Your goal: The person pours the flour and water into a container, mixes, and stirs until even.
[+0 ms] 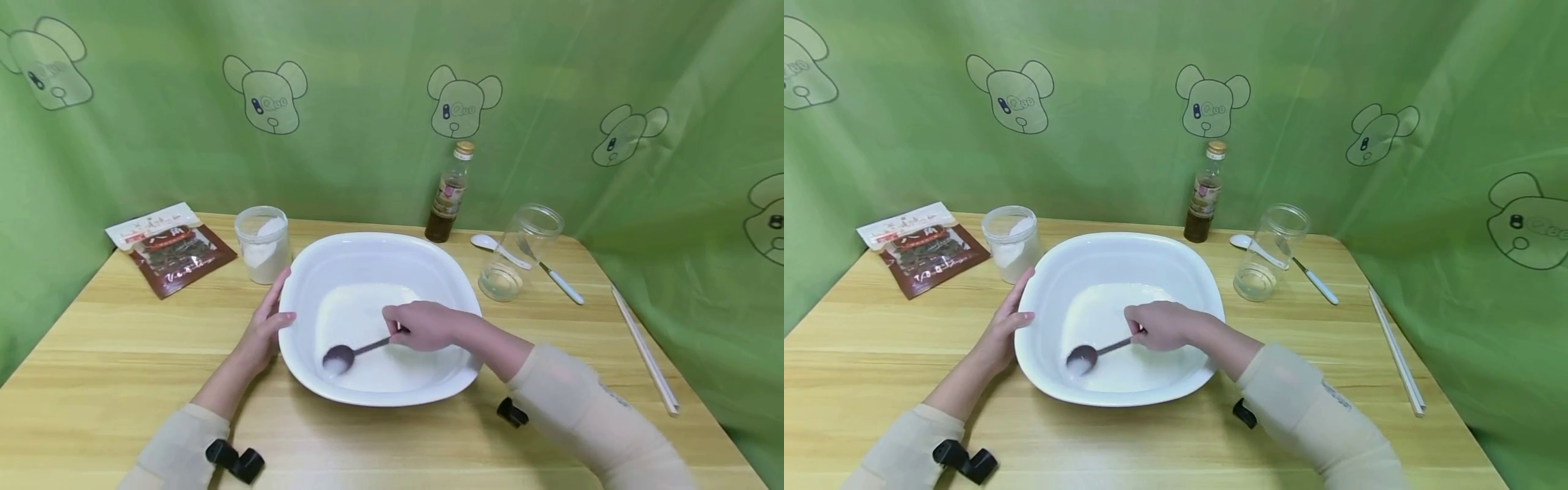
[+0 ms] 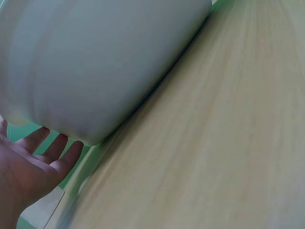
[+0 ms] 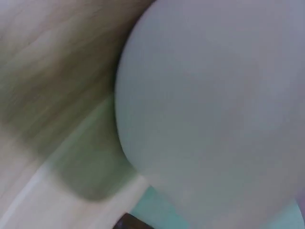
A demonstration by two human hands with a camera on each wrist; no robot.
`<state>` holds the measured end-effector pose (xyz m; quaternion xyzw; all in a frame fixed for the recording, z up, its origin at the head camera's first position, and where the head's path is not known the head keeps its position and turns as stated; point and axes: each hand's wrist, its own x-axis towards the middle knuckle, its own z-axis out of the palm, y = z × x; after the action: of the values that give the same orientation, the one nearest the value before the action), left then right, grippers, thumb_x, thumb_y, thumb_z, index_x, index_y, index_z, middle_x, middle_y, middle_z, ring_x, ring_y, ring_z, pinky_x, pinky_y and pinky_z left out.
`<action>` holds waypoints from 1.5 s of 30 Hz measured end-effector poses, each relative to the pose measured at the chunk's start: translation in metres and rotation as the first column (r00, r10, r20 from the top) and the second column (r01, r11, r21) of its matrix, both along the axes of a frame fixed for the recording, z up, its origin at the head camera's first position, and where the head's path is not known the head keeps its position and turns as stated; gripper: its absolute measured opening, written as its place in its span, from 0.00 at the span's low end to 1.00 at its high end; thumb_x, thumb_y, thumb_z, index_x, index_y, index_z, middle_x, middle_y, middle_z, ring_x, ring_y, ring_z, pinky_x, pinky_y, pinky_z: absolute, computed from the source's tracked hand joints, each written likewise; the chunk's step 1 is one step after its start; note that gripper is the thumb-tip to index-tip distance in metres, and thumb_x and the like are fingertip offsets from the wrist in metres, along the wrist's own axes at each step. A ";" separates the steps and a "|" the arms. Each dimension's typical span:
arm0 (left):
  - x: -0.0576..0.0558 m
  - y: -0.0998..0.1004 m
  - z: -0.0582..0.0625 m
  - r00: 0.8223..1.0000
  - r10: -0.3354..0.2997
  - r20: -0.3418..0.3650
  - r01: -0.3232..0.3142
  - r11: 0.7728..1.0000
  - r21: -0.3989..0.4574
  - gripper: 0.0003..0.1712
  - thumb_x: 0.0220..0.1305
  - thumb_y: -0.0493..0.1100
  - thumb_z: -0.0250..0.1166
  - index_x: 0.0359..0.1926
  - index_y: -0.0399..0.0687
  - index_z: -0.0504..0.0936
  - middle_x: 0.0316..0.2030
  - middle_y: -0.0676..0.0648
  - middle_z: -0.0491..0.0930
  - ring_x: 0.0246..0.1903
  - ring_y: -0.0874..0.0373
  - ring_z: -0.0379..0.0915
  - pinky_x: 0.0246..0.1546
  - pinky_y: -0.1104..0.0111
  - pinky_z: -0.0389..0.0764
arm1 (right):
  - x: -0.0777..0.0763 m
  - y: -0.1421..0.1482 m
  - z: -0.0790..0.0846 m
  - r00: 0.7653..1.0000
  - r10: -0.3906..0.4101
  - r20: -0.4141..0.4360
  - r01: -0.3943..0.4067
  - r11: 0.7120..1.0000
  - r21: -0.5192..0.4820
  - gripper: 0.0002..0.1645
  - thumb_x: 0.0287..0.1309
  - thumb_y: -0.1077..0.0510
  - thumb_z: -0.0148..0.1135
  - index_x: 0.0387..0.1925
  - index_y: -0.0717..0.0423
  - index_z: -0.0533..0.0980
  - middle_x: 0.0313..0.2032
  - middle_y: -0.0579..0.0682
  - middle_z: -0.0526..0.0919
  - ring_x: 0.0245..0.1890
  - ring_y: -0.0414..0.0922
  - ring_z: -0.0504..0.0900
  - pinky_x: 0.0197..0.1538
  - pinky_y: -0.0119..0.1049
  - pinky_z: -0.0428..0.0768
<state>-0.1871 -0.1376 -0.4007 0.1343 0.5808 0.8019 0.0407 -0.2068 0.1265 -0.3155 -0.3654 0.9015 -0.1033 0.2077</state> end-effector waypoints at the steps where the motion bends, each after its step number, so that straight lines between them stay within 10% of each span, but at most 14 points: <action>1: 0.000 0.000 0.000 1.000 0.001 0.004 -0.001 1.000 -0.003 0.43 0.48 0.33 0.47 0.66 0.52 0.42 0.64 0.43 0.43 0.53 0.49 0.56 0.43 0.63 0.73 | 0.003 0.004 0.003 1.000 0.011 -0.004 -0.011 1.000 0.011 0.08 0.54 0.58 0.53 0.23 0.47 0.65 0.18 0.40 0.70 0.19 0.37 0.67 0.24 0.29 0.68; 14: 0.001 -0.002 -0.001 1.000 0.000 0.004 0.000 1.000 -0.003 0.43 0.48 0.33 0.47 0.66 0.51 0.42 0.64 0.42 0.41 0.54 0.47 0.54 0.45 0.59 0.71 | 0.010 0.051 0.018 0.985 -0.130 -0.114 0.126 0.991 -0.037 0.07 0.52 0.60 0.56 0.24 0.50 0.66 0.15 0.42 0.68 0.15 0.37 0.63 0.18 0.28 0.64; 24: 0.001 -0.001 0.000 1.000 0.000 0.002 0.000 1.000 -0.004 0.43 0.48 0.33 0.48 0.66 0.51 0.42 0.64 0.42 0.41 0.55 0.45 0.53 0.46 0.58 0.70 | 0.002 0.057 0.013 0.930 -0.206 -0.303 0.139 0.964 -0.228 0.08 0.50 0.64 0.56 0.22 0.50 0.67 0.15 0.41 0.66 0.15 0.38 0.63 0.18 0.29 0.65; 45: 0.001 0.000 0.001 1.000 -0.002 -0.004 0.002 1.000 0.008 0.43 0.48 0.33 0.47 0.66 0.50 0.42 0.64 0.43 0.40 0.54 0.49 0.53 0.45 0.63 0.71 | 0.010 0.060 0.012 0.940 -0.170 -0.294 0.135 0.982 -0.136 0.05 0.46 0.66 0.59 0.24 0.54 0.73 0.19 0.41 0.70 0.19 0.38 0.66 0.21 0.28 0.68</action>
<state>-0.1863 -0.1375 -0.3997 0.1365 0.5777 0.8038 0.0396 -0.1972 0.1870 -0.3038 -0.3174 0.9409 -0.1125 0.0365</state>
